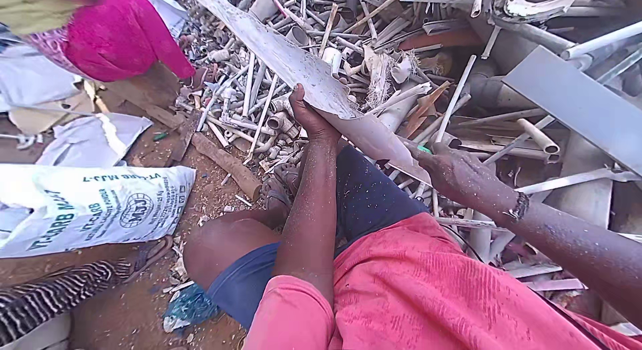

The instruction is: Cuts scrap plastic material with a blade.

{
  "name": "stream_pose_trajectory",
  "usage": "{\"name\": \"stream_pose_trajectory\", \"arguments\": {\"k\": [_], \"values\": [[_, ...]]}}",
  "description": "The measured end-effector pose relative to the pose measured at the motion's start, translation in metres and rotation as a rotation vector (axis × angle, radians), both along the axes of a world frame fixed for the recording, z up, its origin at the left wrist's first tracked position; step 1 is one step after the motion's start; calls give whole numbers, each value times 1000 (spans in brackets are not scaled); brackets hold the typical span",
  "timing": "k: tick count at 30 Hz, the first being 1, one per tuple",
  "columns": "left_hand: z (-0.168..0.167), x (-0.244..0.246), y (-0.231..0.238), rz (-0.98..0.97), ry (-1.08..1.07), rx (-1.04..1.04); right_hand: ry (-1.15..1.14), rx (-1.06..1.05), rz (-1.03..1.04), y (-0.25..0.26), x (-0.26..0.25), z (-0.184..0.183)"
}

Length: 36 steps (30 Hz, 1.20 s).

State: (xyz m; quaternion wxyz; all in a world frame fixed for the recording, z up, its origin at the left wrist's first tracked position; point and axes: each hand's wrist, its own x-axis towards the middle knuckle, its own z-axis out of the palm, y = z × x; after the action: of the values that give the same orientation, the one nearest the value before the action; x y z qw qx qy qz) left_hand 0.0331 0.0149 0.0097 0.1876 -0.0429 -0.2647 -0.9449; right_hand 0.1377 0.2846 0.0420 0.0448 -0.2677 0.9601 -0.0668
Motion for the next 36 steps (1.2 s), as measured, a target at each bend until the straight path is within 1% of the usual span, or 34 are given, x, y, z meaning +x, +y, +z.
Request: {"name": "stream_pose_trajectory", "arguments": {"k": [3, 6, 9, 11, 14, 16, 19, 22, 24, 25, 27, 31, 34, 36], "values": [[6, 3, 15, 38, -26, -81, 72, -43, -54, 1, -15, -18], [16, 3, 19, 24, -12, -125, 99, -100, -96, -13, -21, -24], [21, 6, 9, 24, -31, -82, 71, -138, -62, -13, -12, -31], [21, 8, 7, 6, -64, -51, 95, -149, -28, -11, -18, -35], [16, 14, 26, -58, -89, -79, 105, -177, -39, -17, -27, -28], [17, 15, 32, -55, -79, -114, 127, -192, -51, -22, -29, -21], [20, 9, 18, -15, -49, -109, 101, -149, -46, -12, -20, -27], [26, 7, 10, 24, -80, -56, 77, -156, -56, -8, -15, -32], [25, 11, 23, 11, -114, -66, 46, -211, -67, -11, -19, -27], [28, 11, 30, 11, -125, -83, 58, -260, -54, -13, -22, -25], [33, 12, 36, 28, -131, -121, 92, -294, -39, -15, -25, -26], [34, 8, 16, 81, -99, -139, 72, -198, -101, -13, -20, -32], [32, 9, 18, 122, -108, -144, 69, -188, -132, -11, -23, -37], [35, 9, 15, 128, -93, -169, 86, -175, -117, -14, -27, -38]]}}
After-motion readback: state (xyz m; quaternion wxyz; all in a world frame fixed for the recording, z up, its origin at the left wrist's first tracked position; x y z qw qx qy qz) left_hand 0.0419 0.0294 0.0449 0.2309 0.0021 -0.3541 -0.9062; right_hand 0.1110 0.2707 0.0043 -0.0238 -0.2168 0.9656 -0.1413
